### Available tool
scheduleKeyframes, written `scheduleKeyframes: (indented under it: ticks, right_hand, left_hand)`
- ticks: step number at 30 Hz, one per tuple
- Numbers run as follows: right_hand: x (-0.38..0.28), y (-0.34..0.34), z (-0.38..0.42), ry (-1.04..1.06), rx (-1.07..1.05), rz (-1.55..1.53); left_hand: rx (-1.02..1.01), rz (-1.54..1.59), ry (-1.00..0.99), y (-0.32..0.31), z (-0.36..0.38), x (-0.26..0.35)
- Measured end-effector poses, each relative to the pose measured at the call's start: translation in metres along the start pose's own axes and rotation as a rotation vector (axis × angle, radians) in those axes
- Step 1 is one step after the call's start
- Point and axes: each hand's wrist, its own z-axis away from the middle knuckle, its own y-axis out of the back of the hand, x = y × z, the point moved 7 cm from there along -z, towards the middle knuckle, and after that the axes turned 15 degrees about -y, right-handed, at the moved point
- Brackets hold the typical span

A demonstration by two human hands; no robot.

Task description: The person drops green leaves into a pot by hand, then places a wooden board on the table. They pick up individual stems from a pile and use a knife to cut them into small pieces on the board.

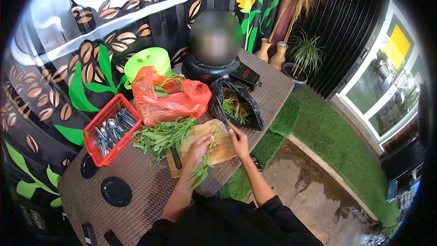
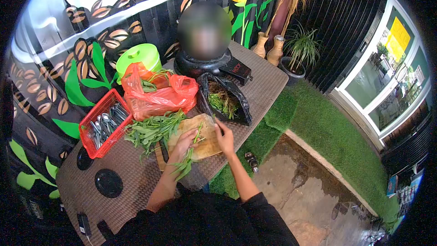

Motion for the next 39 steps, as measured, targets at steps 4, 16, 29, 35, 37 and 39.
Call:
scheduleKeyframes:
  ticks: [4,16,29,35,37,39]
  right_hand:
    - [-0.005,0.027,-0.024,-0.129,-0.057,-0.041]
    - [-0.032,0.065,-0.103,-0.234,0.369,0.734]
    - [-0.055,0.033,-0.002,-0.102,-0.078,-0.176]
    - [-0.054,-0.003,0.063,-0.165,-0.298,-0.187]
    - [-0.053,-0.012,0.079,-0.169,-0.341,-0.236]
    - [-0.042,-0.022,0.089,-0.231,-0.360,-0.124]
  left_hand:
    - [-0.009,0.129,0.009,-0.002,-0.006,0.004]
    - [-0.036,0.172,-0.035,-0.036,-0.016,0.019]
    - [0.018,0.386,-0.088,-0.026,-0.017,0.013]
    - [0.101,0.385,-0.115,-0.027,0.003,0.032]
    - [0.038,0.296,-0.128,-0.020,0.011,0.033]
    - [0.023,0.249,-0.116,-0.012,0.018,0.032]
